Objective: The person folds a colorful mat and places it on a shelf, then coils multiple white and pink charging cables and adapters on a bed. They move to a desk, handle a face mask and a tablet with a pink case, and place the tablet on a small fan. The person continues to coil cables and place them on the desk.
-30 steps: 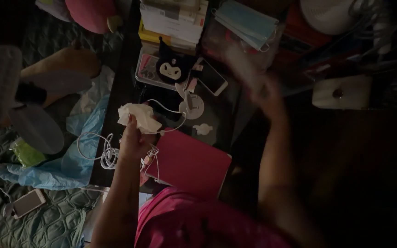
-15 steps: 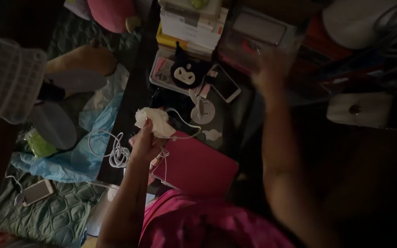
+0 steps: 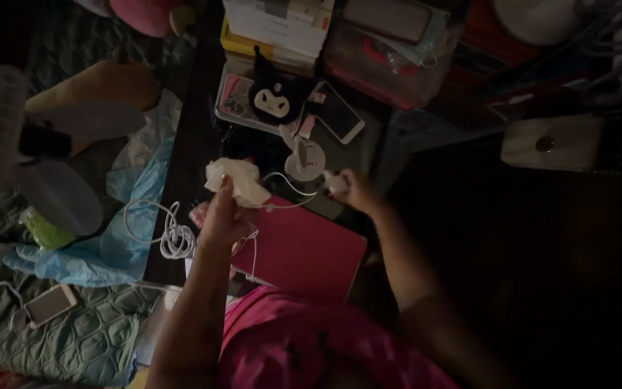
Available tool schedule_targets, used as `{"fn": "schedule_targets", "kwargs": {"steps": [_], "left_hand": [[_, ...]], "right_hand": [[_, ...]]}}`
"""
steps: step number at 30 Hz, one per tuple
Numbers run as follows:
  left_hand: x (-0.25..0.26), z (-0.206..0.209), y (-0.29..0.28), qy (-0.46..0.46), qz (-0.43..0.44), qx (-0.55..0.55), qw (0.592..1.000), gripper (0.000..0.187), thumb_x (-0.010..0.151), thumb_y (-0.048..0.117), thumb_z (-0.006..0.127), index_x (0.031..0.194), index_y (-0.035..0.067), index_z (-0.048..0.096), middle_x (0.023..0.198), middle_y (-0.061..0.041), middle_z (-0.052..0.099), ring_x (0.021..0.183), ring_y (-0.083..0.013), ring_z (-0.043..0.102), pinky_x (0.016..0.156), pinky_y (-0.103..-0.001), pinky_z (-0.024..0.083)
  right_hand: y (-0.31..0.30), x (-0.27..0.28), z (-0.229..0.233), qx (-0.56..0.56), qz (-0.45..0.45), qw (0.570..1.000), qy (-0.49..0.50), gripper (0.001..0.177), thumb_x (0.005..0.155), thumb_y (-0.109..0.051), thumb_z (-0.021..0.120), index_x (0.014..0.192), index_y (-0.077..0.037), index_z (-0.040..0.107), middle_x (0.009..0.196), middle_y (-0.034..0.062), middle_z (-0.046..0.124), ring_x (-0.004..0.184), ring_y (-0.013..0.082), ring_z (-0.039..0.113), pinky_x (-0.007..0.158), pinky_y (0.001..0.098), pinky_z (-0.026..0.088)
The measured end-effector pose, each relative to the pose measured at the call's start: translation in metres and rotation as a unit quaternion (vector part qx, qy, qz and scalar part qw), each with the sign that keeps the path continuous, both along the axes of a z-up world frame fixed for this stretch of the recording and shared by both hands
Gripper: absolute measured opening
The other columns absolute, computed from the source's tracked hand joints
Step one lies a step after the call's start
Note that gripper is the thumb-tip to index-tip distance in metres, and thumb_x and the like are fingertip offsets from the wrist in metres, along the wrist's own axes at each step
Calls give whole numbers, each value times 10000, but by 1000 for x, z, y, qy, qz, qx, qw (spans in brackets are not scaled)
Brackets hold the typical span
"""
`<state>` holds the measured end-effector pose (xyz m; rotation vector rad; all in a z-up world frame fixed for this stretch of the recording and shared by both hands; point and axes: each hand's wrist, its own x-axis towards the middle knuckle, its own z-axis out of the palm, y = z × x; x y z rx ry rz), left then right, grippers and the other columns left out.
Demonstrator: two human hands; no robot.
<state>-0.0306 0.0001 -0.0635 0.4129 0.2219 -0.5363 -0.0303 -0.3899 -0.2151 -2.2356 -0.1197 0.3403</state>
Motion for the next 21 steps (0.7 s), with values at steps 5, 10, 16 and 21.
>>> {"fn": "schedule_targets", "kwargs": {"steps": [5, 10, 16, 21], "left_hand": [[8, 13, 1, -55, 26, -3, 998, 527, 1070, 430, 562, 1442, 65, 487, 1188, -52, 647, 782, -71, 577, 549, -168, 413], [19, 21, -12, -54, 29, 36, 997, 569, 1022, 476, 596, 1406, 65, 508, 1166, -67, 648, 680, -85, 526, 668, -281, 516], [19, 6, -16, -45, 20, 33, 998, 467, 1041, 434, 613, 1324, 68, 552, 1147, -78, 680, 587, -40, 433, 517, -170, 371], [15, -6, -8, -31, 22, 34, 999, 472, 1062, 468, 596, 1286, 54, 571, 1117, -84, 686, 563, -38, 410, 490, -171, 342]], "right_hand": [[-98, 47, 24, 415, -239, 878, -20, 406, 944, -302, 790, 1239, -100, 597, 1072, -8, 618, 983, 111, 616, 849, 302, 530], [-165, 128, 83, -26, -444, 868, -219, 502, 889, -284, 844, 1217, -5, 586, 1160, 111, 656, 1082, 246, 642, 973, 402, 517], [-138, 181, 100, -30, -510, 835, -205, 629, 855, -297, 884, 1250, 54, 543, 1218, 208, 626, 1135, 323, 630, 975, 415, 499], [-118, 195, 111, -94, -418, 875, -226, 431, 923, -271, 808, 1184, 31, 645, 1174, 211, 692, 1117, 345, 677, 958, 426, 520]]}}
